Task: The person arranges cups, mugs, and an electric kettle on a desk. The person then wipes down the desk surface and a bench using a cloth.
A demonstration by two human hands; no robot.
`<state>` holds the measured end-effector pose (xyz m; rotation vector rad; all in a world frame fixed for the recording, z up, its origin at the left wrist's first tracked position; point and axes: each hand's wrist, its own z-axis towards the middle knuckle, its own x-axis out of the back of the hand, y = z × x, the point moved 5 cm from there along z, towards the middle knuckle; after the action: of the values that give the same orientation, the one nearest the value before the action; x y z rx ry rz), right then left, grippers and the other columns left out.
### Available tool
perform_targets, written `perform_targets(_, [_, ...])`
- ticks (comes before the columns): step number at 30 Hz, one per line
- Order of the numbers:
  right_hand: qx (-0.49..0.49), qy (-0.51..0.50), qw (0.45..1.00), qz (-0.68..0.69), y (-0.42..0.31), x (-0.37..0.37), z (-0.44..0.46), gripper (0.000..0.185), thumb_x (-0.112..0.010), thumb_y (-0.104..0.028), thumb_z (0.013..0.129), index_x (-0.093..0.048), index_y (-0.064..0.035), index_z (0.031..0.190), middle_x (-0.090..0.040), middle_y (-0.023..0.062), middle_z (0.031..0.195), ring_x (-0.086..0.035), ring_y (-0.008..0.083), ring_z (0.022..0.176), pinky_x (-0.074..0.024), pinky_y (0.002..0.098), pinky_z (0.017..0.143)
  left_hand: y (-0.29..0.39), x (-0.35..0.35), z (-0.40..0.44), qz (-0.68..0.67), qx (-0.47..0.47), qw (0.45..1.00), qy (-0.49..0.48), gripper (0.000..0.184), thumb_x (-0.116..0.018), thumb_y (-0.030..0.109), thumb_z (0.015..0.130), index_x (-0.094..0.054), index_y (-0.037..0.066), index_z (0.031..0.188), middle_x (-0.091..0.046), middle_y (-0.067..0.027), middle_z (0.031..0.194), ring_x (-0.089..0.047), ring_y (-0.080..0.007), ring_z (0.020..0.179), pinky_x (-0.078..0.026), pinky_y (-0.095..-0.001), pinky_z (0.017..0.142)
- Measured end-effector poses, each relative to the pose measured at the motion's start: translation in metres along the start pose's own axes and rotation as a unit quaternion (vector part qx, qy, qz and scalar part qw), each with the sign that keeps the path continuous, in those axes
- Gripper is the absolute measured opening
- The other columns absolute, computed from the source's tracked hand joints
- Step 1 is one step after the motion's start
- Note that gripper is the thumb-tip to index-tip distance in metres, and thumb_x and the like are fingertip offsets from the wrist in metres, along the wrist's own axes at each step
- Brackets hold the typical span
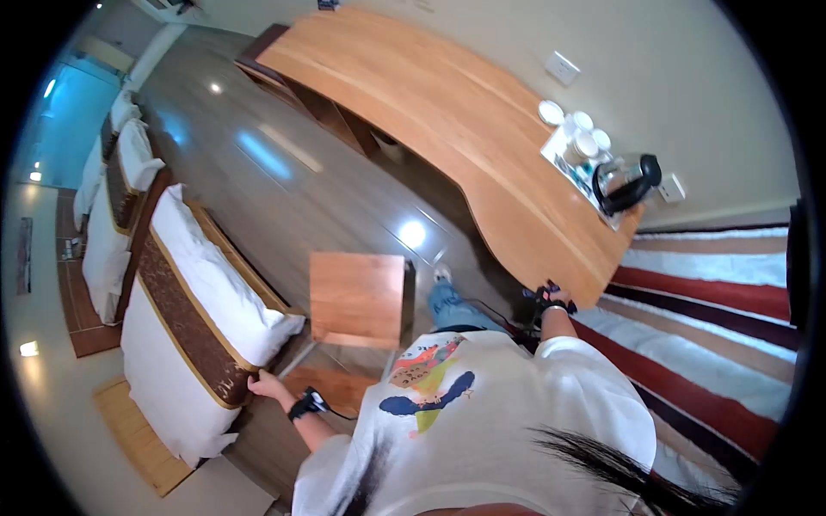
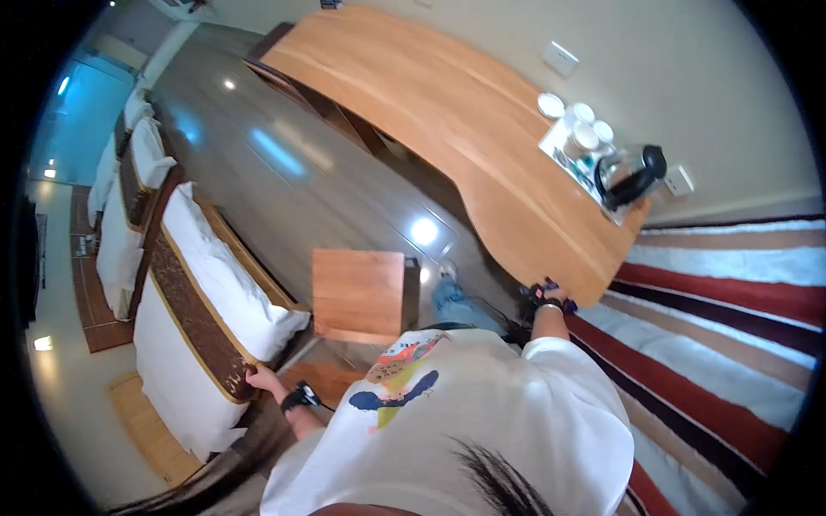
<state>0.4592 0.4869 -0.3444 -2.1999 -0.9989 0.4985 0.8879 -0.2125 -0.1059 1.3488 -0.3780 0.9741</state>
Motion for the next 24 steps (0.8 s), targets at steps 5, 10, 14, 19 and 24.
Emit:
perform_targets(5, [-0.117, 0.080, 0.979, 0.148, 0.021, 0.001, 0.017, 0.038, -0.048, -0.039, 0.077, -0.057, -0.0047, 0.092, -0.059, 0.0114, 0.086, -0.055, 0.0292, 0.066, -0.0447, 0.0391, 0.052, 0.173, -0.061, -0.107, -0.075, -0.194, 0.899, -0.386, 0.025, -0.049, 0.012, 0.084, -0.048, 0.001, 0.107, -0.059, -0.0113, 0.090, -0.057, -0.0188, 0.082, -0.044, -0.0289, 0.075])
perform_targets(10, [-0.121, 0.109, 0.984, 0.075, 0.010, 0.012, 0.004, 0.037, -0.050, -0.037, 0.076, -0.058, -0.0040, 0.090, -0.059, 0.0114, 0.085, -0.055, 0.0290, 0.066, -0.0449, 0.0391, 0.052, 0.170, -0.088, -0.172, 0.087, -0.233, 0.806, -0.536, 0.027, -0.051, 0.024, 0.083, -0.058, 0.001, 0.095, -0.061, -0.0175, 0.086, -0.059, -0.0293, 0.085, -0.045, -0.0343, 0.072])
perform_targets(14, [-0.122, 0.118, 0.985, 0.042, 0.001, 0.017, 0.000, 0.036, -0.051, -0.036, 0.076, -0.058, -0.0035, 0.089, -0.060, 0.0114, 0.084, -0.055, 0.0288, 0.066, -0.0450, 0.0391, 0.053, 0.082, -0.085, -0.137, 0.097, -0.205, 0.859, -0.458, 0.027, -0.051, 0.023, 0.082, -0.059, 0.000, 0.093, -0.061, -0.0183, 0.081, -0.061, -0.0280, 0.076, -0.046, -0.0349, 0.067])
perform_targets(19, [-0.121, 0.114, 0.986, 0.006, 0.002, 0.007, -0.001, 0.035, -0.053, -0.035, 0.075, -0.059, -0.0029, 0.088, -0.060, 0.0114, 0.082, -0.056, 0.0285, 0.066, -0.0451, 0.0392, 0.054, 0.019, -0.087, -0.092, -0.109, -0.026, 0.903, -0.415, 0.021, -0.047, 0.014, 0.085, -0.058, -0.003, 0.085, -0.063, -0.0118, 0.074, -0.061, -0.0172, 0.068, -0.048, -0.0292, 0.064])
perform_targets(24, [-0.102, 0.087, 0.989, -0.066, 0.005, -0.017, 0.007, 0.034, -0.054, -0.034, 0.074, -0.059, -0.0023, 0.086, -0.060, 0.0114, 0.081, -0.056, 0.0283, 0.066, -0.0453, 0.0392, 0.054, 0.040, -0.053, -0.083, -0.123, -0.034, 0.916, -0.380, 0.021, -0.045, 0.013, 0.088, -0.056, -0.004, 0.088, -0.063, -0.0104, 0.078, -0.061, -0.0153, 0.072, -0.047, -0.0257, 0.067])
